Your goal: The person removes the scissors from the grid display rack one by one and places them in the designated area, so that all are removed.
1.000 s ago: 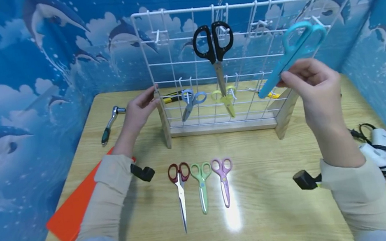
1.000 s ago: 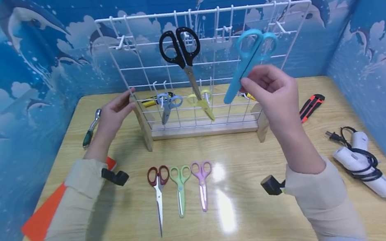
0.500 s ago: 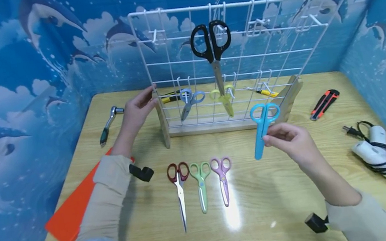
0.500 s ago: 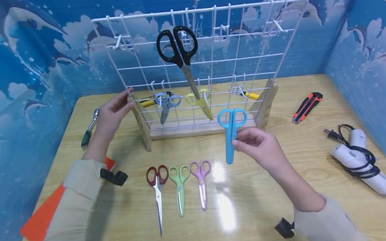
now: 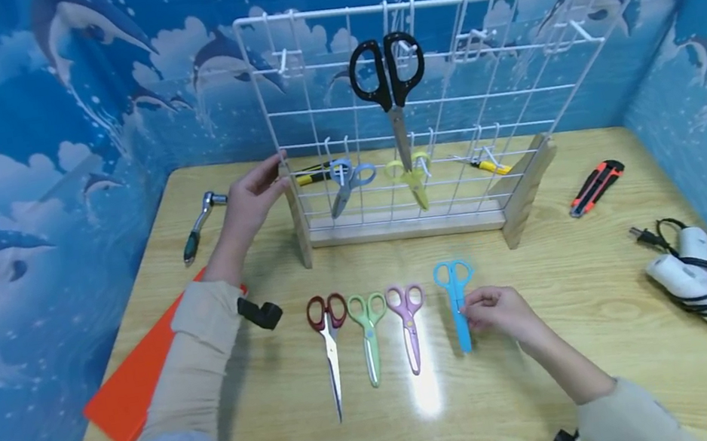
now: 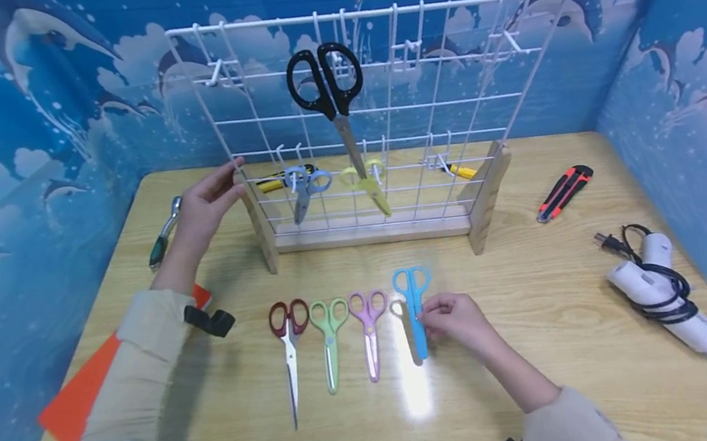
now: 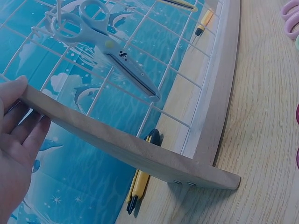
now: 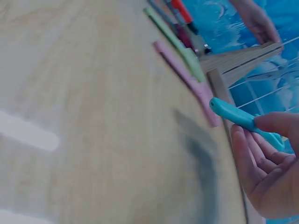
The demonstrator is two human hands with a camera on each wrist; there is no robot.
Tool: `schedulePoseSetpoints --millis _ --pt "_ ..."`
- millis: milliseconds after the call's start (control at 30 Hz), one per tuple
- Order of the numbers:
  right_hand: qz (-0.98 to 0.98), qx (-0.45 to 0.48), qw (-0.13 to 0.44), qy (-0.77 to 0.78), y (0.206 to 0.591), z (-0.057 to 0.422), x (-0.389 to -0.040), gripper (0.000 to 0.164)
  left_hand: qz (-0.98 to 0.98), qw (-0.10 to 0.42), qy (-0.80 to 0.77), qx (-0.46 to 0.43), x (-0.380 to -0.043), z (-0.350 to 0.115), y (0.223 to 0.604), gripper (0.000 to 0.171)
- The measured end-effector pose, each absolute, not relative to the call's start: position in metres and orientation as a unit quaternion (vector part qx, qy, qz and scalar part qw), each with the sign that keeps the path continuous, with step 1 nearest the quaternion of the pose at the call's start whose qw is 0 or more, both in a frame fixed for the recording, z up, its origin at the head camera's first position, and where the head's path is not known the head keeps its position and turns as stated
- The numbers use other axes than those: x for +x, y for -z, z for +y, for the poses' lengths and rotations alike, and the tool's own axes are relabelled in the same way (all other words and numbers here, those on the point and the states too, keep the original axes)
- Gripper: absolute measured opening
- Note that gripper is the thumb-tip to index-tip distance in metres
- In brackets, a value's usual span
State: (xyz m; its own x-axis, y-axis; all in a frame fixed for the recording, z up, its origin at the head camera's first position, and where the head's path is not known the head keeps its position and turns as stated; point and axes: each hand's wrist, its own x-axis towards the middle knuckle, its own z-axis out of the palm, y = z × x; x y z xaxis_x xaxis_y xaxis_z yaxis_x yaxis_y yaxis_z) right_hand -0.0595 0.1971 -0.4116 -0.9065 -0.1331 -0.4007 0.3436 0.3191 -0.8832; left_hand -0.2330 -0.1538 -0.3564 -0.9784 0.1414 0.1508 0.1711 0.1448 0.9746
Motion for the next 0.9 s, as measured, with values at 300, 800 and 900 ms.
schedulePoseSetpoints --millis 300,800,900 --pt "0.79 0.091 0.241 0.557 0.436 0.194 -0.063 0.024 -0.728 0.007 0.675 -0.123 -0.252 -0.161 0.38 0.047" --pt "0.854 0.08 0.216 0.467 0.437 0.18 -0.061 0.009 -0.767 0.014 0.633 -0.109 -0.223 -0.15 0.344 0.044" --pt "0.862 0.073 0.21 0.456 0.436 0.179 -0.06 0.007 -0.766 0.011 0.634 -0.104 -0.224 -0.149 0.343 0.044"
